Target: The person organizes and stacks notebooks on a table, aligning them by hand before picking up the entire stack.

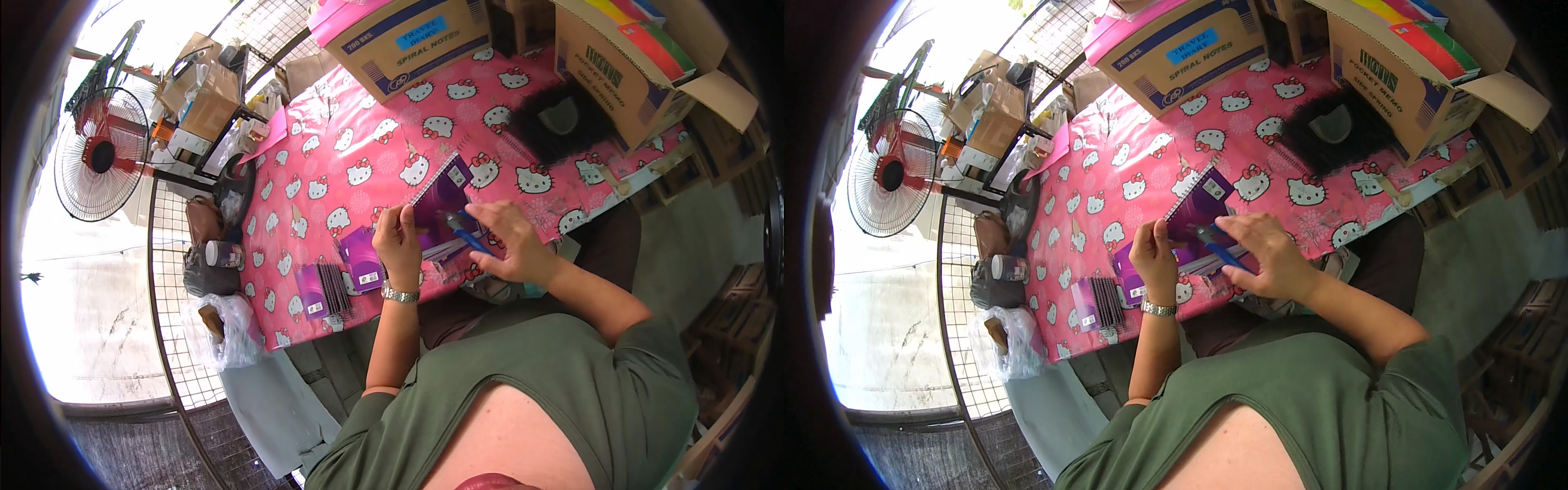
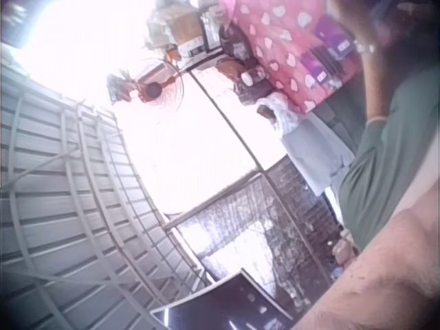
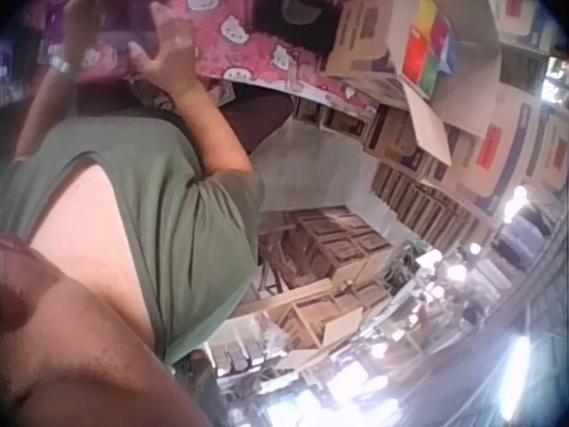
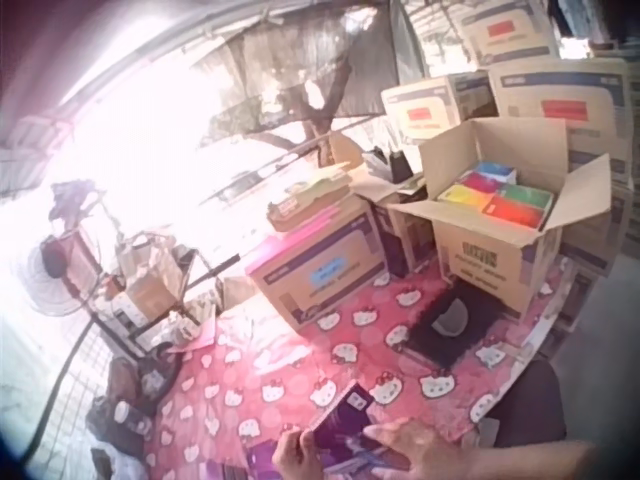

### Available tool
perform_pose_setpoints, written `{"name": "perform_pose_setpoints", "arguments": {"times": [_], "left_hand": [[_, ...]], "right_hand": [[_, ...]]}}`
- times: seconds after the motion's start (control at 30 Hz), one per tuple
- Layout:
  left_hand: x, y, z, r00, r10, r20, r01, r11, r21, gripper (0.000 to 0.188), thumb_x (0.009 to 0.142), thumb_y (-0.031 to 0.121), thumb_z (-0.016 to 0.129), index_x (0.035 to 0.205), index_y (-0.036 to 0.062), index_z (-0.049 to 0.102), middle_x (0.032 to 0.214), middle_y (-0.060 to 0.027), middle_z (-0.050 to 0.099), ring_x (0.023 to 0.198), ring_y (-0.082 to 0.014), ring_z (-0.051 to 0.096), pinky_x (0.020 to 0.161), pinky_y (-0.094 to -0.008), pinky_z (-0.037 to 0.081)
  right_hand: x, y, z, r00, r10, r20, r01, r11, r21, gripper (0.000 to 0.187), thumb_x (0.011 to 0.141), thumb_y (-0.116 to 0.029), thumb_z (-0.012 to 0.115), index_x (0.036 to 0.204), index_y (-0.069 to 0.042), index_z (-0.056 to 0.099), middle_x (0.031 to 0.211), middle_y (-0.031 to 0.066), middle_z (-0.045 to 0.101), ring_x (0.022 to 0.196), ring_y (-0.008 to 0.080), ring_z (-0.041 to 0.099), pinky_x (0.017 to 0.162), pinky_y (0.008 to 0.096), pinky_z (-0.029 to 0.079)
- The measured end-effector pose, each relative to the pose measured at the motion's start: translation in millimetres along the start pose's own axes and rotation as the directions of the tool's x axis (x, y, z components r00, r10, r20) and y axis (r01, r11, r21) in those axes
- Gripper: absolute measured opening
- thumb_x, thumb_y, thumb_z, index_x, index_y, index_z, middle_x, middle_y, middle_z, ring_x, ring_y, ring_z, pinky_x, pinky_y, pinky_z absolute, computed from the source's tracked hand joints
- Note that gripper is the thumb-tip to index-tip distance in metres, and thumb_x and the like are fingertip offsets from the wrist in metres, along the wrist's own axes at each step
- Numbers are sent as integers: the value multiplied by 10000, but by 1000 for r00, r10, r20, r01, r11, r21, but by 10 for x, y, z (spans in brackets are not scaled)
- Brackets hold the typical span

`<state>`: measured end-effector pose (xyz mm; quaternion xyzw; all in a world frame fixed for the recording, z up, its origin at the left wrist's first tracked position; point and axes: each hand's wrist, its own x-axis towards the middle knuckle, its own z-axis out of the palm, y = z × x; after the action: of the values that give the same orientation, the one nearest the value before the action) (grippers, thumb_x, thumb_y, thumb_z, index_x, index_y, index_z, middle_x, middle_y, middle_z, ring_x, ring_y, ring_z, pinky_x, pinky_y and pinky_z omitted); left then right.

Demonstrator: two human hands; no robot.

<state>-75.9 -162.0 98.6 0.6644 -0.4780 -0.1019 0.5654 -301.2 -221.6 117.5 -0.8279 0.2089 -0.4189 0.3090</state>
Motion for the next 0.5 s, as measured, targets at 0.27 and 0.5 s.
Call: {"name": "perform_pose_setpoints", "arguments": {"times": [0.27, 0.5], "left_hand": [[-9, -29, 9, 1000, -13, -16, 12, 996, -86, 82, 943, -40, 622, 1025, -39, 626, 832, -63, 682, 715, -97, 668, 586, -244, 576], [-35, -114, -48, 999, 43, 6, -43, 999, -4, 100, 906, -83, 634, 998, -47, 650, 863, -53, 674, 790, -91, 662, 646, -237, 576]], "right_hand": [[240, -188, 91, 994, -84, 66, 91, 989, -119, 644, 736, -275, 747, 1309, -31, 585, 1268, 147, 600, 1156, 321, 556, 1018, 454, 423], [340, -288, 142, 986, -119, 118, 146, 956, -254, 605, 719, -267, 753, 1255, -21, 619, 1219, 135, 614, 1114, 309, 568, 983, 449, 440]]}}
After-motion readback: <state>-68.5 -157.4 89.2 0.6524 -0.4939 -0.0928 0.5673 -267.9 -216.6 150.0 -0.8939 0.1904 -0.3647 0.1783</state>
